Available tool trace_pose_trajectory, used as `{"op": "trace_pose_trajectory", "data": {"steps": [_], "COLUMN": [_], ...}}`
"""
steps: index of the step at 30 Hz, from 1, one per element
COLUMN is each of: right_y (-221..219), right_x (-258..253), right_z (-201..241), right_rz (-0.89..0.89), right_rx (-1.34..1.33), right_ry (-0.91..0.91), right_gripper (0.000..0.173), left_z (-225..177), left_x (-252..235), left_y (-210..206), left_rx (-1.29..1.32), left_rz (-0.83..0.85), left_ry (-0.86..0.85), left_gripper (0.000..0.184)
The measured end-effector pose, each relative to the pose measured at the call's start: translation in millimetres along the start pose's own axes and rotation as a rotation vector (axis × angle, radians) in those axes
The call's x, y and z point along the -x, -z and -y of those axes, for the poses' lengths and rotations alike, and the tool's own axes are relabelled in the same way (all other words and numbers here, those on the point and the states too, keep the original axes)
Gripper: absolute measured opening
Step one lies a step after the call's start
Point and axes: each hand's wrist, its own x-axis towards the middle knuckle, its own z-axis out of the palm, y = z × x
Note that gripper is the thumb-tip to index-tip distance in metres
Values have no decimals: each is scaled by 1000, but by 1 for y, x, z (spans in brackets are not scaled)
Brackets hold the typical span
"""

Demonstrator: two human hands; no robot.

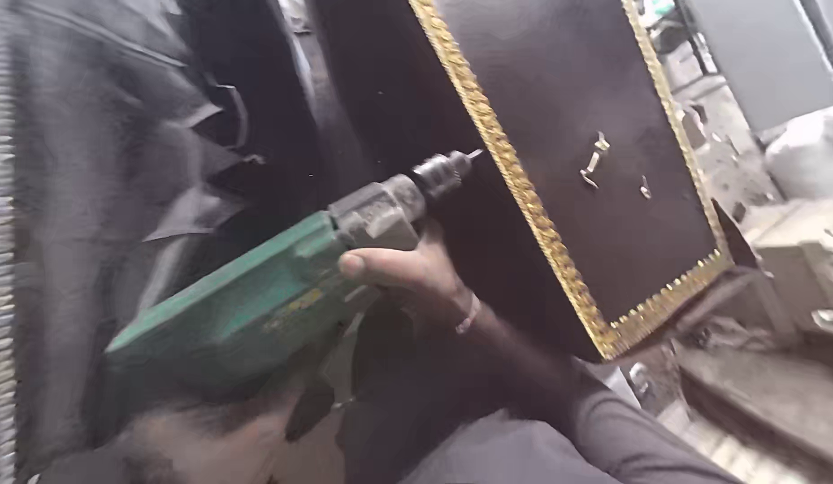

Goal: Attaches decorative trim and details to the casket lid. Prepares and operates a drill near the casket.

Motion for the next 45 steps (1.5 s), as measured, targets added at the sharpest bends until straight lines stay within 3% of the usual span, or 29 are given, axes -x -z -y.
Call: {"op": "trace_pose_trajectory", "data": {"steps": [2,6,9,11,18,21,29,34,37,41,45], "right_y": [-1,-1,-5,-7,-12,-12,-17,-19,-18,-24,-21], "right_x": [-2,-2,1,1,3,2,-11,-12,-13,-13,-13], "right_z": [3,-4,-11,-13,-13,-17,-27,-33,-40,-38,-37], "right_rz": [-25,-41,-36,-43,-45,-10,16,40,51,62,114], "right_rx": [13,6,-136,-165,-297,-292,-361,-435,-432,-499,-533], "right_ry": [-31,31,73,95,88,110,152,186,222,226,179], "right_gripper": [53,42,35,35,45,44,39,31,26,22,23], "left_z": [-1,-50,-27,-20,-36,-43,-47,-62,-60,-87,-70], "left_x": [-3,-15,-10,-6,-1,-3,-11,-2,5,-10,-13], "left_y": [2,-2,12,14,7,5,-5,-19,-20,-23,-22], "left_rx": [71,255,270,311,613,653,249,-207,-425,-541,-443], "left_rz": [35,83,179,187,140,126,83,-147,-198,-186,-224], "left_ry": [-23,21,-22,-21,8,60,183,27,-75,45,-114], "left_gripper": [96,97,79,76,38,32,77,103,116,119,111]}}
